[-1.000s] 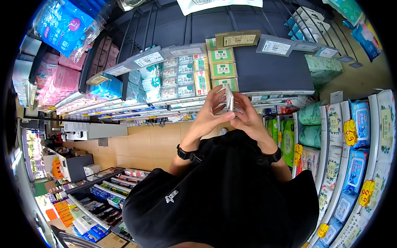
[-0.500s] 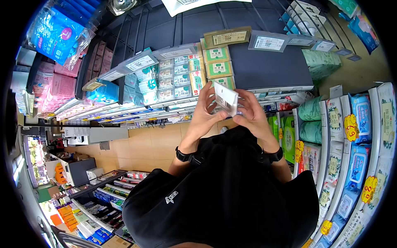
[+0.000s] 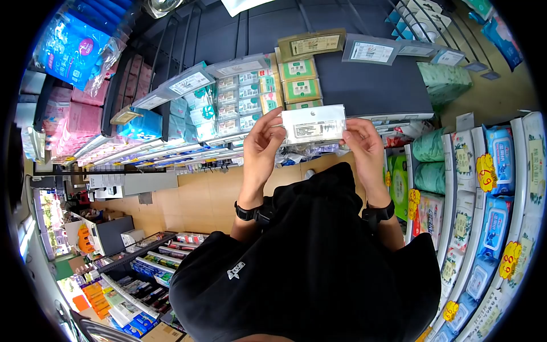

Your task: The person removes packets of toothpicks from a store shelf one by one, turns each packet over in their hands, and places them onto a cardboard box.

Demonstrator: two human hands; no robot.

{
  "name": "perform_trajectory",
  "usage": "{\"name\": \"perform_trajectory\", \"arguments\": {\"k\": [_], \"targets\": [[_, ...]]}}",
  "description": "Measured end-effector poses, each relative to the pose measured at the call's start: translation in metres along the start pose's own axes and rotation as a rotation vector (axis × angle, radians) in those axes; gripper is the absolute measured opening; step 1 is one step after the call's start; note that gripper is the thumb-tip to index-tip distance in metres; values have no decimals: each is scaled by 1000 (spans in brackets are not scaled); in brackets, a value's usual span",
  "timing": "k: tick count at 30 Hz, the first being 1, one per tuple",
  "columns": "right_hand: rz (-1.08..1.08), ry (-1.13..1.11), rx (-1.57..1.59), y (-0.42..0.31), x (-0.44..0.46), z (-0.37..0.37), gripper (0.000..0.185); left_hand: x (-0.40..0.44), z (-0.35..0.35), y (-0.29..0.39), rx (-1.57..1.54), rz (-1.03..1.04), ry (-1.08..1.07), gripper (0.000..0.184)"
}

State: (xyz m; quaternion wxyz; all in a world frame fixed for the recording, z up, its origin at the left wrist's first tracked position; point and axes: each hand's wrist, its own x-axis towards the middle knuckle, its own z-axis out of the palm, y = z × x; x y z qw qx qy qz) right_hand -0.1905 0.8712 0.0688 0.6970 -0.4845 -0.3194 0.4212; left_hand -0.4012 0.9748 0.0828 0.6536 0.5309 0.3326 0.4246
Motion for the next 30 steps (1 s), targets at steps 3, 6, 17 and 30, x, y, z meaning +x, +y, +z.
{"name": "perform_trajectory", "arguments": {"k": [3, 6, 17, 30], "targets": [[18, -17, 1, -1, -1, -1, 22, 1, 1, 2, 19, 22, -6, 43], [17, -13, -13, -2, -4, -1, 24, 5, 0, 5, 45, 31, -12, 39], [41, -28, -33, -9, -12, 3, 31, 21, 3, 7, 51, -58, 13, 11], [51, -11, -66, -1, -15, 1, 30, 27, 4, -6, -16, -153, 49, 21]]}}
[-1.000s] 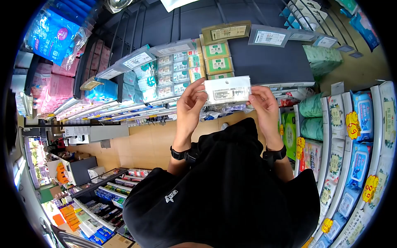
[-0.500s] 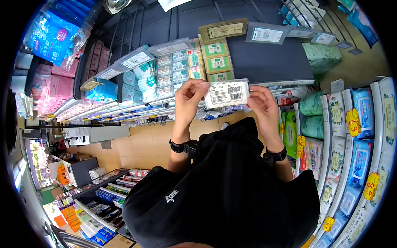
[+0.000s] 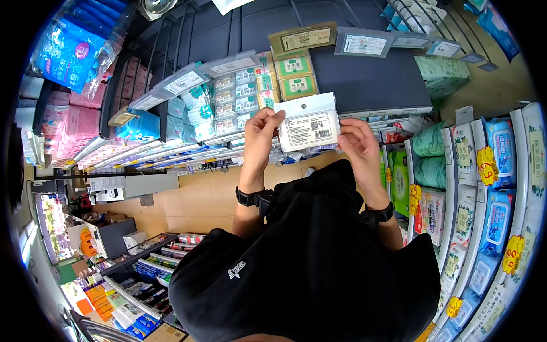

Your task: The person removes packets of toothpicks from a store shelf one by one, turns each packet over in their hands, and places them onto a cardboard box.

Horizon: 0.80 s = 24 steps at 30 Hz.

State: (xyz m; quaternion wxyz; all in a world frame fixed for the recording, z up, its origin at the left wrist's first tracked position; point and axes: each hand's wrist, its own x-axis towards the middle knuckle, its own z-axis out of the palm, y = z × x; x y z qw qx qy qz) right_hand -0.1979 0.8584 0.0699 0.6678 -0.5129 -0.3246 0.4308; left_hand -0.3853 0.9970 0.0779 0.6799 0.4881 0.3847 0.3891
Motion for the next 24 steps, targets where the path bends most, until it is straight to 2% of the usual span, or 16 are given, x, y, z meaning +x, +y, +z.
{"name": "perform_trajectory", "arguments": {"k": [17, 19, 21, 22, 24], "targets": [[-7, 11, 22, 3, -2, 0, 32, 2, -3, -6, -6, -49, -27, 21], [-1, 30, 39, 3, -1, 1, 32, -3, 0, 1, 4, -18, -63, 11], [21, 104, 78, 5, 2, 1, 31, -8, 1, 6, 46, 38, -102, 11], [20, 103, 78, 5, 5, 0, 31, -11, 2, 8, 87, 92, -142, 17], [32, 170, 160, 5, 9, -4, 30, -17, 2, 12, 94, 92, -185, 20]]}}
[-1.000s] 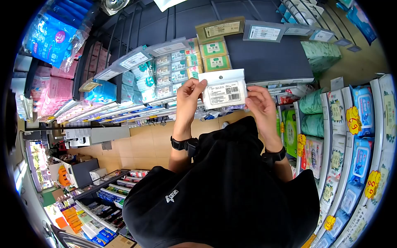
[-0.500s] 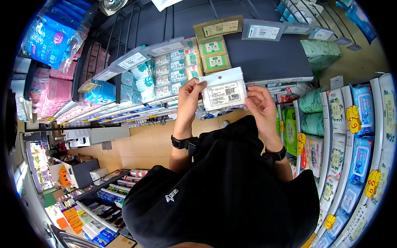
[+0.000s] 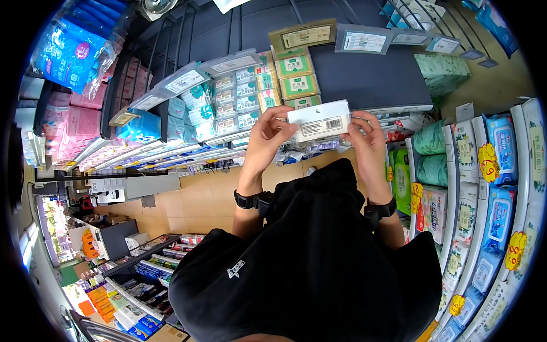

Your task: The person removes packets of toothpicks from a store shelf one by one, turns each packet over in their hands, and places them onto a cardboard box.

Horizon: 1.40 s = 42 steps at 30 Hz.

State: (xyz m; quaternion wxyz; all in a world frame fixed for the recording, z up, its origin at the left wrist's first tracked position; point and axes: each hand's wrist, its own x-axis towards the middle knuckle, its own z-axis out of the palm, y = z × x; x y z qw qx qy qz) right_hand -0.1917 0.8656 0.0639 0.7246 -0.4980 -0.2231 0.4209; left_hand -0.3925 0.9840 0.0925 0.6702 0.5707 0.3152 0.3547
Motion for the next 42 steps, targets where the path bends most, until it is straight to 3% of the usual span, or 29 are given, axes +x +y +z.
{"name": "perform_trajectory", "arguments": {"k": [5, 7, 11, 17, 20, 23, 26, 32, 42], "targets": [[65, -33, 98, -3, 7, -11, 29, -4, -8, -3, -79, -27, -179, 30], [74, -55, 101, -4, 7, -10, 28, -1, -9, -7, -58, -123, -354, 29], [193, -253, -45, -10, 1, 0, 30, -5, 4, -7, 27, -322, -374, 25], [248, -355, -136, -4, -3, 6, 23, -7, 8, 0, 165, -291, -467, 21], [264, -311, -92, 1, -3, 4, 21, -8, 3, -7, 161, -252, -402, 16], [218, -278, -106, 0, -5, 0, 22, -8, -2, -14, -35, -209, -223, 12], [165, -290, 50, -4, -6, -4, 23, -7, -7, -24, -149, -54, -53, 9], [-13, -210, -144, -9, -7, 4, 19, -10, -6, -20, -98, 28, 4, 8], [-29, -209, -191, -7, -4, -2, 12, -15, -11, -19, 15, 18, 82, 10]]}}
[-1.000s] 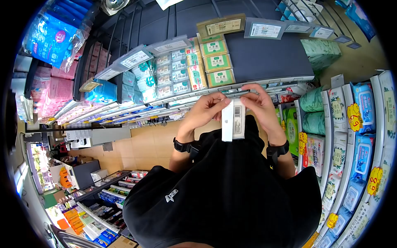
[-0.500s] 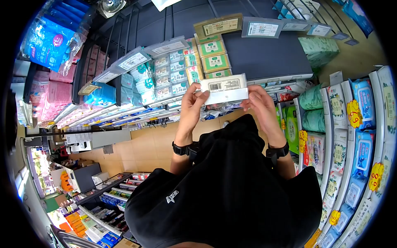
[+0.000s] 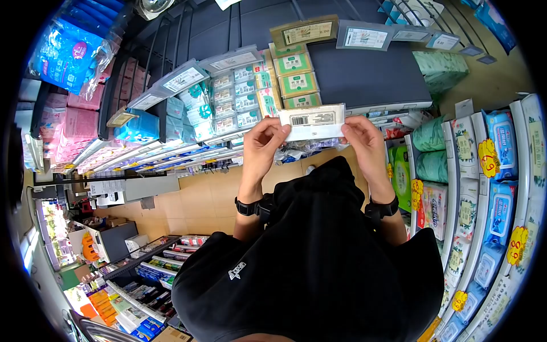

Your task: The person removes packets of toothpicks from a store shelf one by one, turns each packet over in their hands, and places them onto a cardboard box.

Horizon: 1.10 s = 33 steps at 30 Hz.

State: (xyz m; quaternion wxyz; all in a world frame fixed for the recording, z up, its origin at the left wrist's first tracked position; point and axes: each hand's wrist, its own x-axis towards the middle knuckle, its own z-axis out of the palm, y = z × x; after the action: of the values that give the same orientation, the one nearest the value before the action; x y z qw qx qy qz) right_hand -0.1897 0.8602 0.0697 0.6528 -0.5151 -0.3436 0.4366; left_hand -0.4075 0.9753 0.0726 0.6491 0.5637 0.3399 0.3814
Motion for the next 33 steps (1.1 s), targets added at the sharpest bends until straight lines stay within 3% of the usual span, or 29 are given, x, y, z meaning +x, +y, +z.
{"name": "perform_trajectory", "arguments": {"k": [15, 24, 33], "targets": [[20, 88, -24, -4, 3, 1, 12, 4, -3, 5, 98, -20, 1, 11], [72, 100, -49, -8, 6, 1, 14, 2, -2, 14, 43, -145, 15, 17], [-28, 81, -114, -4, 8, -5, 14, -1, -10, 11, 102, -110, -112, 24]]}}
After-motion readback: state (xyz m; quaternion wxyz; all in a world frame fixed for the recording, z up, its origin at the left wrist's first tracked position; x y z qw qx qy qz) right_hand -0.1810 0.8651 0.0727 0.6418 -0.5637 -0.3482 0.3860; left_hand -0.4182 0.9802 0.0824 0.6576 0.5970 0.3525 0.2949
